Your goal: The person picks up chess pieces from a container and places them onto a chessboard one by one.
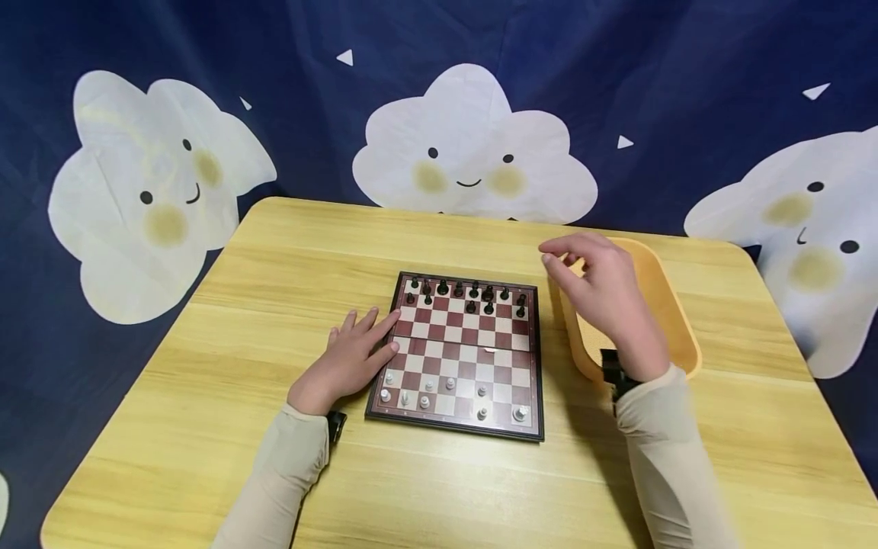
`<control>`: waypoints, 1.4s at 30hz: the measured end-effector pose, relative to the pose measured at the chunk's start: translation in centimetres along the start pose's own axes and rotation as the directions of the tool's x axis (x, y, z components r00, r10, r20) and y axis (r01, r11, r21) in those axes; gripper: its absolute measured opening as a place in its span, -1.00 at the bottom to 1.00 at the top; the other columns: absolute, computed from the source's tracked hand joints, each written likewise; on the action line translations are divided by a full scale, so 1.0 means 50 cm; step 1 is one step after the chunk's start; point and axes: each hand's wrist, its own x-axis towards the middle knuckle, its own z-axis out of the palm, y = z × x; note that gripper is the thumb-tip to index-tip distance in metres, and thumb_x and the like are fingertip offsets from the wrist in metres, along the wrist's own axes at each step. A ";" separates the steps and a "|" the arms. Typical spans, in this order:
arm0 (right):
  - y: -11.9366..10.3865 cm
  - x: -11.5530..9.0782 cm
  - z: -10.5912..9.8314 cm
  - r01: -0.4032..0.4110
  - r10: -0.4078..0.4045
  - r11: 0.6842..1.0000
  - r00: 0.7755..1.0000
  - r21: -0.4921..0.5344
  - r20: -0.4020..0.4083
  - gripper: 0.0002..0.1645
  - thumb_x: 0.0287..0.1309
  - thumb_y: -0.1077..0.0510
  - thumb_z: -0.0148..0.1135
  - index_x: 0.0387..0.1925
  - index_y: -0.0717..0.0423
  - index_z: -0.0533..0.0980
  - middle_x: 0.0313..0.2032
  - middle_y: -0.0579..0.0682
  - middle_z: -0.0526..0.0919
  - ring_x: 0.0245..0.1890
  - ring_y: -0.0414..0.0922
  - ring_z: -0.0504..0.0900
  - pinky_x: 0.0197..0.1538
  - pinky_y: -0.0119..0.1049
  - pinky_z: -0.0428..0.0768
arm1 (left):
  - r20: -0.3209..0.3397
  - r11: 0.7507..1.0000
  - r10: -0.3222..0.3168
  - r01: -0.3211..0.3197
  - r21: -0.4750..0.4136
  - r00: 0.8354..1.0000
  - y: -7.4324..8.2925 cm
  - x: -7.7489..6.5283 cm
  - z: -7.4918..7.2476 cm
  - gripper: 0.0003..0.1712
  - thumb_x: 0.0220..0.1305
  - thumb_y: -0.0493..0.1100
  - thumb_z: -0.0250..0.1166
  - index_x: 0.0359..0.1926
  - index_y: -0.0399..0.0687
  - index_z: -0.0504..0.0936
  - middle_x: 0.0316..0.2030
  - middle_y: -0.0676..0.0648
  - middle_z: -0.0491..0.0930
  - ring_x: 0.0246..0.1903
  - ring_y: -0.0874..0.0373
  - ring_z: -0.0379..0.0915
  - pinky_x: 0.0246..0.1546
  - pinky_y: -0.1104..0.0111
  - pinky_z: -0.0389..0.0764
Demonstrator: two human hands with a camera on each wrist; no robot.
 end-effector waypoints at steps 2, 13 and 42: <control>0.004 -0.010 -0.026 -0.002 0.002 1.000 1.000 -0.010 -0.009 -0.82 0.22 0.13 0.22 -0.20 0.03 0.69 -0.30 -0.13 0.67 -0.36 -0.25 0.50 -0.35 -0.37 0.38 | 0.002 1.000 0.000 0.000 -0.003 1.000 0.000 -0.001 0.000 -0.35 0.45 0.16 -0.06 0.49 0.27 0.05 0.46 -0.23 -0.07 0.41 -0.33 -0.42 0.28 -0.26 -0.26; 0.033 -0.073 -0.148 0.024 -0.025 0.993 1.000 -0.112 -0.004 -0.84 0.16 0.17 0.30 -0.20 -0.04 0.68 -0.31 -0.23 0.64 -0.43 -0.42 0.43 -0.34 -0.54 0.36 | -0.003 1.000 0.006 -0.006 -0.007 1.000 0.006 0.000 0.000 -0.35 0.45 0.13 -0.03 0.48 0.24 0.06 0.45 -0.24 -0.05 0.41 -0.34 -0.41 0.27 -0.27 -0.26; 0.177 -0.112 -0.144 -0.514 0.545 0.814 0.511 -0.272 0.664 -0.68 0.24 0.17 0.15 -0.26 0.45 0.42 -0.63 0.00 0.61 -0.64 -0.12 0.60 -0.55 -0.21 0.57 | 0.000 1.000 0.010 -0.010 -0.009 1.000 0.002 -0.002 -0.001 -0.36 0.46 0.13 -0.05 0.49 0.21 0.07 0.45 -0.25 -0.05 0.41 -0.35 -0.41 0.26 -0.28 -0.26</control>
